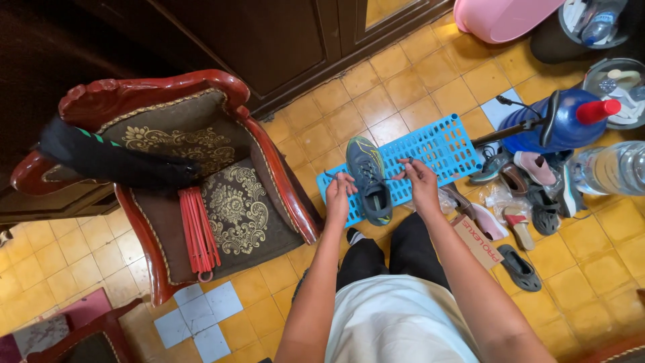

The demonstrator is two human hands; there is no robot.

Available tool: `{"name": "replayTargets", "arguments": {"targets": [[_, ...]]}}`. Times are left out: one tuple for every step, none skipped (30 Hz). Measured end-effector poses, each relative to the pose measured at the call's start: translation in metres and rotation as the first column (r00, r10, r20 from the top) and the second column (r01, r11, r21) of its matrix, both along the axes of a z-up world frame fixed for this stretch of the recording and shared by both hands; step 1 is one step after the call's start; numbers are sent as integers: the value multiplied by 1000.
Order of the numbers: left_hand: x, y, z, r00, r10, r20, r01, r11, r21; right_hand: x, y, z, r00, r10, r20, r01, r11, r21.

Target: Organizing and inspecting various pairs of shoes on the floor.

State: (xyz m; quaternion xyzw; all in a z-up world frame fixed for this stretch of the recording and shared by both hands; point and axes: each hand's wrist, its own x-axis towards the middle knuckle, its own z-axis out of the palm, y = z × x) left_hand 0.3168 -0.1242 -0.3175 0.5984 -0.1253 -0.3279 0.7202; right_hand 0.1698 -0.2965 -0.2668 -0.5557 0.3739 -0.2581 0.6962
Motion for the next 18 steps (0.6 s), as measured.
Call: {"name": "replayTargets", "arguments": {"targets": [[-1,-1,3,1000,-1,0,1,1000,-2,-1,2,-1,1000,-1,0,1,1000,-2],[-3,-1,6,995,-82,63,71,984,162,-3,4,-2,998,57,-3,-57,998,3],[-4,-3,9,979,-173,111,129,937,325,-5,6,-2,993,114,-6,-114,993,8],[-9,-9,0,978,-176,111,132,937,322,-4,11,0,994,111,-7,-111,994,5],[-13,-15,-9,930,-273,247,156,899,409,-1,16,2,974,228,3,-228,974,3],[-17,-20,-18,852,-374,366,162,853,496,2,22,4,940,342,10,-342,940,0],[-18,-22,-11,852,-372,370,159,855,494,2,21,-5,939,344,12,-344,939,-4],[-20,-24,-5,771,-456,444,176,824,539,2,20,-14,909,416,14,-416,909,34],[-21,-26,2,675,-536,507,186,789,585,2,19,-23,875,483,21,-483,873,71],[-17,-24,8,673,-534,511,184,791,584,3,18,-25,875,483,23,-483,873,66],[-13,-23,15,584,-629,512,212,728,652,5,15,-26,865,501,-1,-497,858,125],[-9,-22,21,488,-715,501,229,658,717,6,13,-28,853,521,-23,-509,841,184],[-9,-20,27,488,-714,503,228,660,716,7,15,-21,853,522,-24,-510,841,181],[-9,-18,34,496,-715,493,240,659,713,8,18,-13,865,501,-36,-486,853,191],[-7,-18,41,502,-715,487,250,659,709,10,18,-6,876,479,-47,-462,864,198],[-9,-17,33,501,-711,493,246,663,707,12,21,-5,876,481,-46,-464,865,191],[-12,-16,25,495,-661,565,147,704,695,14,24,-5,911,410,-42,-401,906,136],[-14,-16,17,479,-607,634,46,738,673,16,27,-5,941,338,-33,-334,939,82]]}}
